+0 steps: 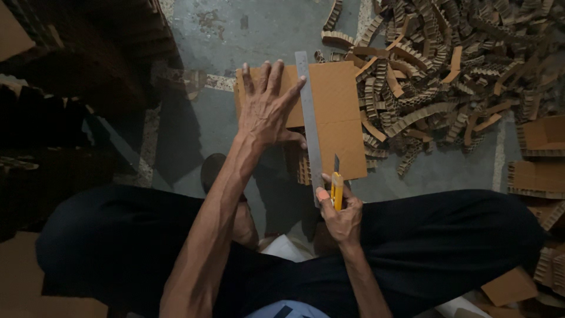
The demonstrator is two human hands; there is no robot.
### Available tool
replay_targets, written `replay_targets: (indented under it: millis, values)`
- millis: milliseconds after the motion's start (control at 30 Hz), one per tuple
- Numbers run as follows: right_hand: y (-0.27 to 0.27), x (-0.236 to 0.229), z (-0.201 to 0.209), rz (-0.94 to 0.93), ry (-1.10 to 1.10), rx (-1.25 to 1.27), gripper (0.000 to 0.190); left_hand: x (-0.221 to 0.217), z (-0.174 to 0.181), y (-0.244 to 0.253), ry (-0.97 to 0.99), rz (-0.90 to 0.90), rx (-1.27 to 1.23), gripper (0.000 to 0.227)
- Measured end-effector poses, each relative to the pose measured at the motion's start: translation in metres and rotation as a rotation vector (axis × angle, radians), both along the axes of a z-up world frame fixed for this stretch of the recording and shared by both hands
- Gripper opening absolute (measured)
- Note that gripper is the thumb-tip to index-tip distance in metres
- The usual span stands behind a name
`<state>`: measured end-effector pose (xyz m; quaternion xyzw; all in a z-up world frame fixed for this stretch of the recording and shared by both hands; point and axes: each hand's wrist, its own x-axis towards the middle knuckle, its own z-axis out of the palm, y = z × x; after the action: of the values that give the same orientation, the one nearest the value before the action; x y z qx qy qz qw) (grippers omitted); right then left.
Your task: The person sits on the floor and uses a metal ruler and a yellow utility knife to cut corrugated cardboard sheets into smaller rectangular pieces. They repeatedly measure, score, and snap the cardboard, then tear away the cut strips and place the finished pieces into a stack.
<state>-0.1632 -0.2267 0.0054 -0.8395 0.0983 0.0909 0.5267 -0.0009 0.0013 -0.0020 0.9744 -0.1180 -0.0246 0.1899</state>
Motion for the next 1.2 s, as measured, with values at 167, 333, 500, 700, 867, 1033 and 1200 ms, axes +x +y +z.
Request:
replay_targets:
  millis: [167, 333, 500, 700, 867, 1033, 1200]
  values:
    - [-0.0013, 0.0021, 0.0002, 0.028, -0.01, -0.034, 0.04, 0.001, 0.0007, 0.0009, -0.013, 0.001, -0.002, 0.152]
    - [0.0001, 0.0008, -0.0006, -0.005, 0.007, -0.014, 0.038, 0.0001, -0.0014, 0.0014, -0.024, 0.008, -0.022, 0.151]
    - [0.001, 0.0016, 0.0, -0.006, -0.014, 0.001, 0.039, 0.0013, 0.0012, 0.0019, -0.005, 0.01, 0.006, 0.15]
    - [-0.0006, 0.0005, -0.0016, -0.009, -0.001, -0.021, 0.038, -0.0005, 0.0019, 0.0018, -0.015, 0.012, -0.034, 0.148]
    - [-0.0008, 0.0014, -0.002, -0.007, 0.037, -0.05, 0.04, -0.0002, 0.0003, 0.0019, -0.009, 0.008, -0.021, 0.152]
    - [-0.0013, 0.001, 0.0, 0.017, -0.026, -0.037, 0.038, 0.0006, -0.0033, 0.0013, -0.005, 0.007, -0.013, 0.155]
    - [-0.0007, 0.0017, 0.0004, 0.01, -0.036, -0.023, 0.039, 0.0015, -0.0052, 0.001, -0.016, 0.005, -0.014, 0.155]
